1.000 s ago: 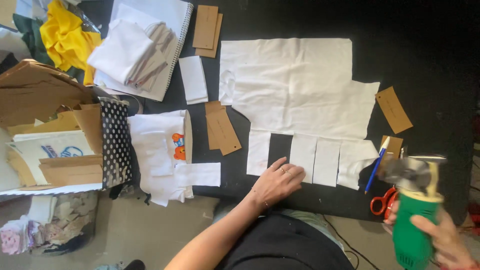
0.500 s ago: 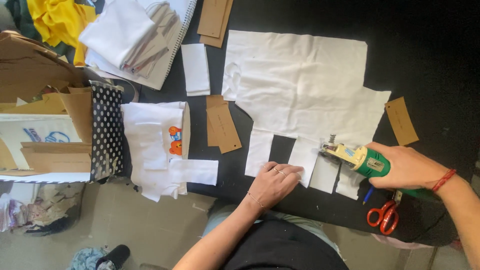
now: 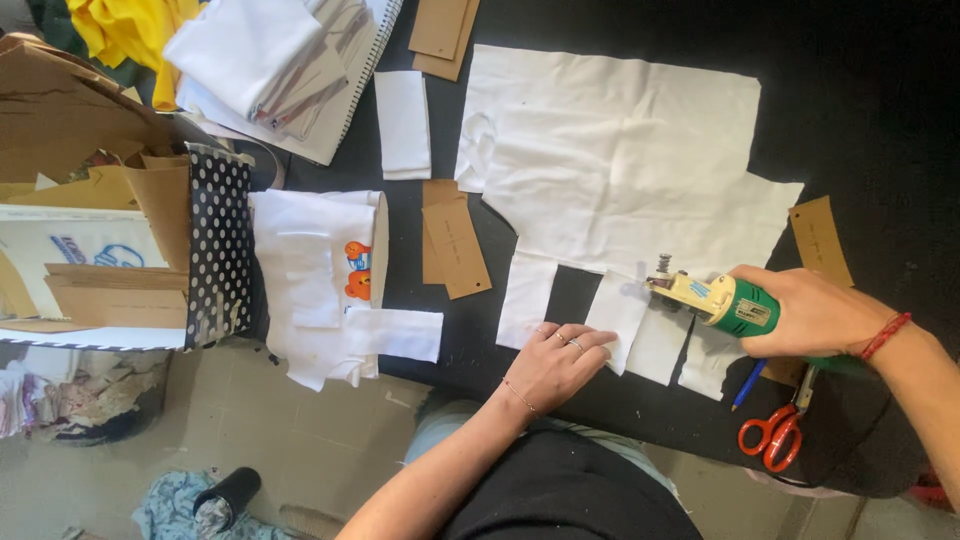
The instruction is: The person uses a cardboard template to mark a white fabric piece with a pen, then cuts the fabric with scissors. They also use a handheld heat-sealing tool on the fabric edges and fold the cut pieces.
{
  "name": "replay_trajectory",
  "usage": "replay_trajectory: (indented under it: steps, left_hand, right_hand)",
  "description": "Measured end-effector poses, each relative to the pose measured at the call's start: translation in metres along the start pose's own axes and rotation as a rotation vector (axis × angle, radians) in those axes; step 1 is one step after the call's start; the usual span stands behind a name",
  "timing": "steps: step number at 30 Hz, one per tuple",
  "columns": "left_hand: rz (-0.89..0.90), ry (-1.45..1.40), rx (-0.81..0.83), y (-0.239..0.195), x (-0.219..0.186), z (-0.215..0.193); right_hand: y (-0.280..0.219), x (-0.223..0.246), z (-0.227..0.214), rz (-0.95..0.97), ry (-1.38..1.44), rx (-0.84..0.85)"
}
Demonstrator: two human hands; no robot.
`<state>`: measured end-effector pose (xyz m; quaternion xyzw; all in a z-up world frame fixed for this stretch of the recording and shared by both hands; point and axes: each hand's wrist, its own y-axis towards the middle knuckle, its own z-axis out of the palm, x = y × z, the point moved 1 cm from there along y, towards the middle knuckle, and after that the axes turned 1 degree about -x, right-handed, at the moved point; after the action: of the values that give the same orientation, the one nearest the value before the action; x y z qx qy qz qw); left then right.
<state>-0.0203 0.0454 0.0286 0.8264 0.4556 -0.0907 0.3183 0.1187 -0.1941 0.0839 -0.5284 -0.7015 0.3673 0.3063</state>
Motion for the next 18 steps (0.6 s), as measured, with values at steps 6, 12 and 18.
replay_trajectory:
  steps: [6,12,18]
  left_hand:
    - [0.020,-0.006,0.018,-0.001,0.002,0.001]
    - [0.034,0.007,0.034,-0.002,0.003,0.002]
    - [0.053,-0.002,0.092,-0.004,0.000,-0.008]
  right_hand:
    - [-0.003,0.018,-0.014,-0.019,-0.025,0.009]
    - [-0.001,0.039,-0.024,-0.040,-0.030,-0.002]
    - [0.007,0.063,-0.029,-0.123,0.044,-0.041]
